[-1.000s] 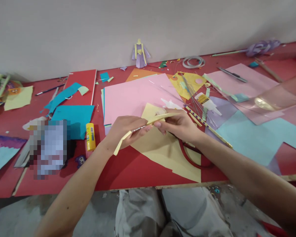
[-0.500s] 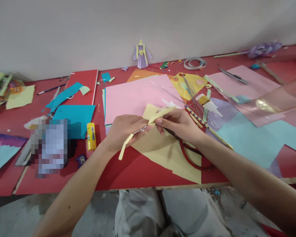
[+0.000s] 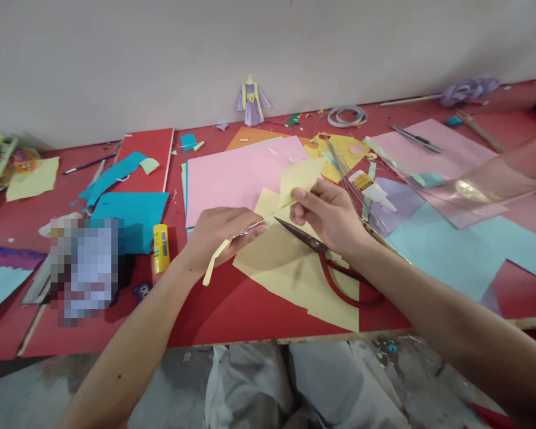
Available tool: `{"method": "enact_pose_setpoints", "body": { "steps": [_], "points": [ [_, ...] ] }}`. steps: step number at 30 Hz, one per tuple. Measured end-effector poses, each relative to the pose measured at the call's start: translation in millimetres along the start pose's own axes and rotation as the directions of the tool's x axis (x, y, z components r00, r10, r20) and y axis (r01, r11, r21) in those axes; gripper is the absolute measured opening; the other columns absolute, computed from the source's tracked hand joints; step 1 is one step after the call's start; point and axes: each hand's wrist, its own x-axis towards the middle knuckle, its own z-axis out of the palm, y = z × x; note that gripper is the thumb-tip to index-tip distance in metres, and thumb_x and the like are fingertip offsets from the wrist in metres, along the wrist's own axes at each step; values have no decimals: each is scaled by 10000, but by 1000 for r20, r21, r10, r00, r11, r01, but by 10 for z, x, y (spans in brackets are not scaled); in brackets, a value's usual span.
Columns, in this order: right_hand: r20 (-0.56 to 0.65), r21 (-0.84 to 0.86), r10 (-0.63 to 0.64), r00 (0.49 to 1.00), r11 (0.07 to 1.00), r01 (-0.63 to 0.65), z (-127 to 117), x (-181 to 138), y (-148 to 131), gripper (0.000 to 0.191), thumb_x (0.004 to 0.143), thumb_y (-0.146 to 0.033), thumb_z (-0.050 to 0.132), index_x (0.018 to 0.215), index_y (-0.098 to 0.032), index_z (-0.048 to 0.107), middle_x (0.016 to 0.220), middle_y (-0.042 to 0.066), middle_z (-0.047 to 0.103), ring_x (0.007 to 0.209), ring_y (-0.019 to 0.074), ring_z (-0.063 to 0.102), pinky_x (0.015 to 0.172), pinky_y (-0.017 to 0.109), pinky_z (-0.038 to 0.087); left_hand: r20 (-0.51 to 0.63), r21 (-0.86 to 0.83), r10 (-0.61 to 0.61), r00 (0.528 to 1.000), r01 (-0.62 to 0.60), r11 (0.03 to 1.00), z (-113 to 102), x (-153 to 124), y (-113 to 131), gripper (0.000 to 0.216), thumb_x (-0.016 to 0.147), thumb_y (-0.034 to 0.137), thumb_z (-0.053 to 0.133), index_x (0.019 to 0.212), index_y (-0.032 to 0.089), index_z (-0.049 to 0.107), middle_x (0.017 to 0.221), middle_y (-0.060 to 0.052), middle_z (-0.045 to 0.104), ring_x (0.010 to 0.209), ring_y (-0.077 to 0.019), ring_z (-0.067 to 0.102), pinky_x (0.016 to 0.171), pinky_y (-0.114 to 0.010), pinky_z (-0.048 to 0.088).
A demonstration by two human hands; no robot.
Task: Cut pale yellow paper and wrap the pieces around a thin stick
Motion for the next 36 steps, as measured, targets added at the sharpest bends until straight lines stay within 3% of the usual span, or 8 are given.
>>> {"method": "enact_pose_setpoints", "body": {
  "steps": [4, 10, 14, 17, 23, 28, 36],
  "points": [
    [-54, 76, 7, 998, 997, -3, -34, 31, -13, 259, 782, -346, 790, 699, -182, 608, 558, -53, 548, 512, 66, 499, 514, 216, 417, -16, -36, -36, 999, 35, 999, -11, 5, 7, 234, 1008, 336, 461, 901, 217, 632, 819, -6, 735, 708, -120, 675, 640, -233, 487],
    [14, 79, 57, 998, 995, -57, -6, 11, -17, 275, 776, -327, 793, 678, -175, 587, 548, -47, 566, 491, 67, 495, 503, 222, 409, -45, -100, -50, 998, 46, 994, -12, -14, 20, 231, 999, 334, 475, 912, 213, 651, 826, -18, 731, 736, -129, 674, 652, -239, 493],
    [44, 26, 55, 997, 998, -57, 14, -6, -4, 276, 787, -333, 783, 687, -171, 583, 548, -47, 571, 484, 68, 516, 487, 220, 404, -62, -152, -136, 989, 126, 980, -29, -24, 38, 252, 1001, 337, 470, 912, 205, 665, 834, -24, 723, 738, -126, 659, 680, -245, 492],
    [90, 14, 64, 994, 998, -65, 13, -18, 6, 233, 804, -325, 770, 738, -168, 611, 557, -48, 585, 490, 69, 534, 494, 219, 415, -75, -141, -101, 992, 90, 986, -37, -17, 30, 230, 995, 314, 485, 903, 201, 662, 814, -13, 715, 698, -114, 649, 650, -231, 477],
    [132, 56, 100, 986, 993, -108, 36, -41, 7, 237, 803, -338, 772, 751, -172, 612, 560, -40, 619, 500, 76, 564, 494, 207, 429, 42, -41, -62, 997, 64, 997, -5, -13, -32, 277, 1012, 372, 440, 901, 215, 639, 804, 0, 717, 682, -117, 648, 623, -234, 448],
    [150, 61, 116, 982, 990, -126, 55, -41, 18, 225, 810, -337, 768, 781, -172, 618, 586, -41, 640, 506, 66, 568, 500, 192, 451, 23, -25, -2, 1000, 3, 1000, 24, -24, -71, 233, 1008, 350, 454, 906, 220, 618, 832, 3, 731, 698, -119, 664, 626, -231, 450],
    [138, -10, 166, 976, 986, -166, 90, -69, 14, 315, 801, -420, 759, 747, -166, 580, 633, -5, 691, 567, 110, 664, 584, 233, 551, 39, -60, -19, 999, 21, 998, 27, -30, -77, 245, 1009, 380, 441, 928, 230, 616, 831, -11, 725, 698, -129, 660, 616, -240, 450]
  ]
}}
